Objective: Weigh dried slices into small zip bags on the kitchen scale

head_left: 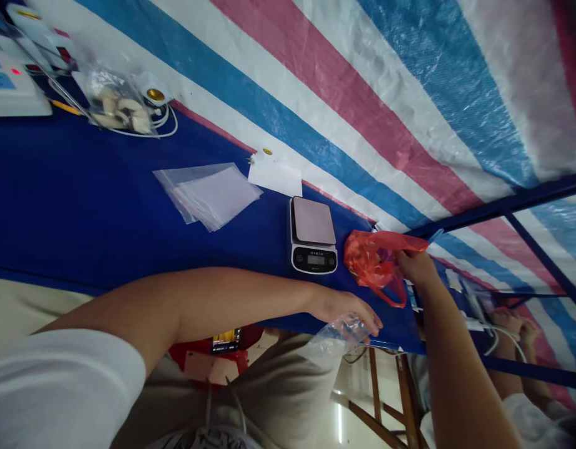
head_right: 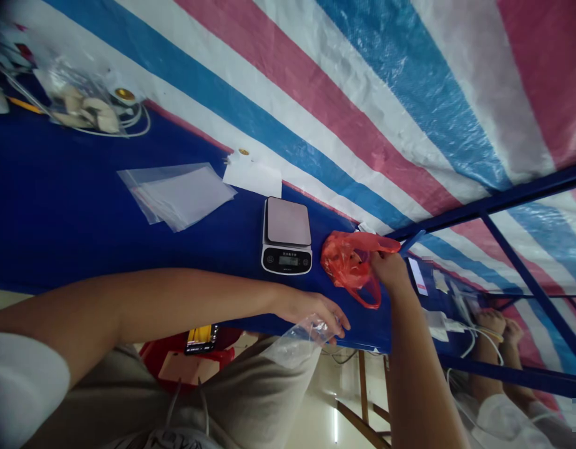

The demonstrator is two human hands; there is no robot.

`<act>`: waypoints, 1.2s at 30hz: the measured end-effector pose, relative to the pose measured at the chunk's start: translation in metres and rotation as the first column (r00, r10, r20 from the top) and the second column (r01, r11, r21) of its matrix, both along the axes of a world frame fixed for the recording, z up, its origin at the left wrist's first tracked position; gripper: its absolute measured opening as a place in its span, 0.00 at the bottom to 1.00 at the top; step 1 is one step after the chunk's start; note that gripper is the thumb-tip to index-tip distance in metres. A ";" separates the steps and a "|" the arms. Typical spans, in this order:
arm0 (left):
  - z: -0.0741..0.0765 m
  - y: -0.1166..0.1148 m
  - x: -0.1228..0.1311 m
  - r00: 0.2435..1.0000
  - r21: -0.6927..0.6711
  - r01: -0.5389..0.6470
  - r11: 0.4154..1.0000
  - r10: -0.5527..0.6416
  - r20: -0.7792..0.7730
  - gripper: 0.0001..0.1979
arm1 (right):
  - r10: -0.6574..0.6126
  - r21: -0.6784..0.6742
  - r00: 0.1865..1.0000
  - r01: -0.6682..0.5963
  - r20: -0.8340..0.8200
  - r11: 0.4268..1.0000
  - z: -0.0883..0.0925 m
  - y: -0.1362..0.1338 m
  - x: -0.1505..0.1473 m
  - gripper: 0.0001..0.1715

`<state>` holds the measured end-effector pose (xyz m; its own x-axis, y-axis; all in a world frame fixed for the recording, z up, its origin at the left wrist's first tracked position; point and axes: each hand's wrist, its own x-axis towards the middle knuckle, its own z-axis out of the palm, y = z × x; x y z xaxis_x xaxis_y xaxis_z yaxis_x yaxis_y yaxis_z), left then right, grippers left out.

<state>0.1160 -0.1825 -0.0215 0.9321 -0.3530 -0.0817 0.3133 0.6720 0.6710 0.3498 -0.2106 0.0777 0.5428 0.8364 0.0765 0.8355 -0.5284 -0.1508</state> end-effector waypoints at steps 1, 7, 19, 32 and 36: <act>0.000 0.000 0.001 1.000 0.005 0.000 1.000 0.000 0.003 0.28 | -0.029 -0.002 0.999 0.029 0.045 1.000 0.000 0.001 0.000 0.29; -0.003 -0.002 0.003 1.000 0.013 -0.013 1.000 0.012 0.006 0.30 | -0.190 -0.045 0.977 0.195 0.099 0.980 0.018 0.001 -0.013 0.29; 0.004 -0.002 -0.005 0.995 -0.012 -0.099 0.995 0.099 0.017 0.30 | -0.067 -0.348 0.720 -0.249 -0.691 0.904 0.070 -0.060 -0.084 0.27; -0.004 -0.013 0.003 0.983 0.029 -0.061 0.998 0.055 0.178 0.29 | -0.048 -0.422 0.578 -0.535 -0.815 0.732 0.058 -0.050 -0.135 0.22; -0.001 -0.011 0.001 0.976 0.095 -0.022 0.995 0.001 0.219 0.29 | -0.028 -0.413 0.577 -0.549 -0.816 0.727 0.056 -0.048 -0.144 0.21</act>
